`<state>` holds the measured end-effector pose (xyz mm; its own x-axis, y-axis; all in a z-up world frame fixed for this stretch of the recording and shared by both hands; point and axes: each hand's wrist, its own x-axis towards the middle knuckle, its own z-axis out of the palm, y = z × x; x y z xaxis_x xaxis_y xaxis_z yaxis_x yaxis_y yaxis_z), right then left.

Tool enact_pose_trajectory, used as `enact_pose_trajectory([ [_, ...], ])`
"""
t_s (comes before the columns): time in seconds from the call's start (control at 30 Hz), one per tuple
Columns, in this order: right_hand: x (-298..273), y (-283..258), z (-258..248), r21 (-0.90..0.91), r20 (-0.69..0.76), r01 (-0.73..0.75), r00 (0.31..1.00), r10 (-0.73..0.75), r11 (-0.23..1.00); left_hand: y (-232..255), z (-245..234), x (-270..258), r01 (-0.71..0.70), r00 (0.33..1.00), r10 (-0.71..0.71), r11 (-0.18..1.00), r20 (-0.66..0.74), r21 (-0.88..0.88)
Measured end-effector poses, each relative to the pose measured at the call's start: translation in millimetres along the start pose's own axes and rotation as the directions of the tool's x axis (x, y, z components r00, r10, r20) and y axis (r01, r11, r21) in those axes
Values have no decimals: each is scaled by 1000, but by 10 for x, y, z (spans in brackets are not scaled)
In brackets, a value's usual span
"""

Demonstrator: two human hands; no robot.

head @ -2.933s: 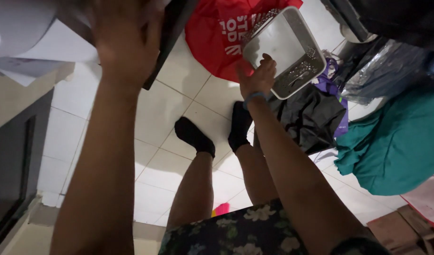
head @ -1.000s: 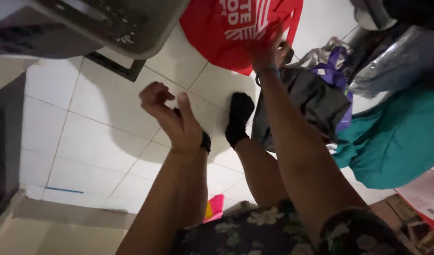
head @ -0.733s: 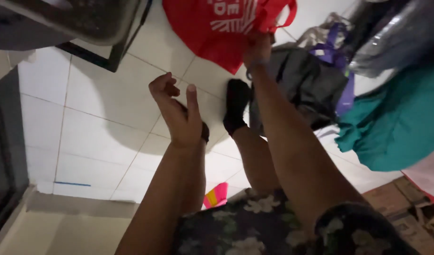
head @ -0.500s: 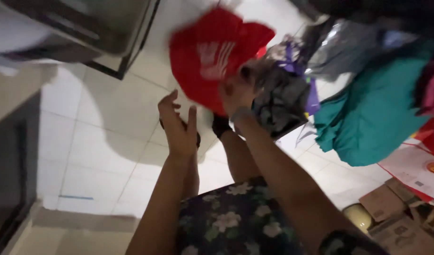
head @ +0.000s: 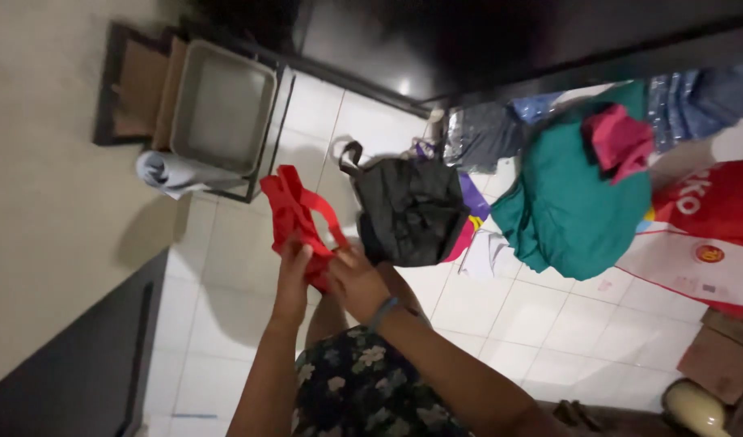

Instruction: Sorting through various personal items, bags, and papers on the floor of a room.

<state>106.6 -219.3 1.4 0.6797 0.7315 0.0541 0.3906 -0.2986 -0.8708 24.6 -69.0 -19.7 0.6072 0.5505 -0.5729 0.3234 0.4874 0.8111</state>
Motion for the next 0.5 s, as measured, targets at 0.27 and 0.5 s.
enact_pose_trajectory([
  [0.27, -291, -1131, -1038, 260, -181, 103, 982, -56, 960, 675, 382, -902, -267, 964, 258, 917, 70, 298],
  [0.5, -676, -1241, -1930, 227, -653, -137, 713, 255, 964, 1332, 538, -1224, -709, 703, 671, 635, 237, 307],
])
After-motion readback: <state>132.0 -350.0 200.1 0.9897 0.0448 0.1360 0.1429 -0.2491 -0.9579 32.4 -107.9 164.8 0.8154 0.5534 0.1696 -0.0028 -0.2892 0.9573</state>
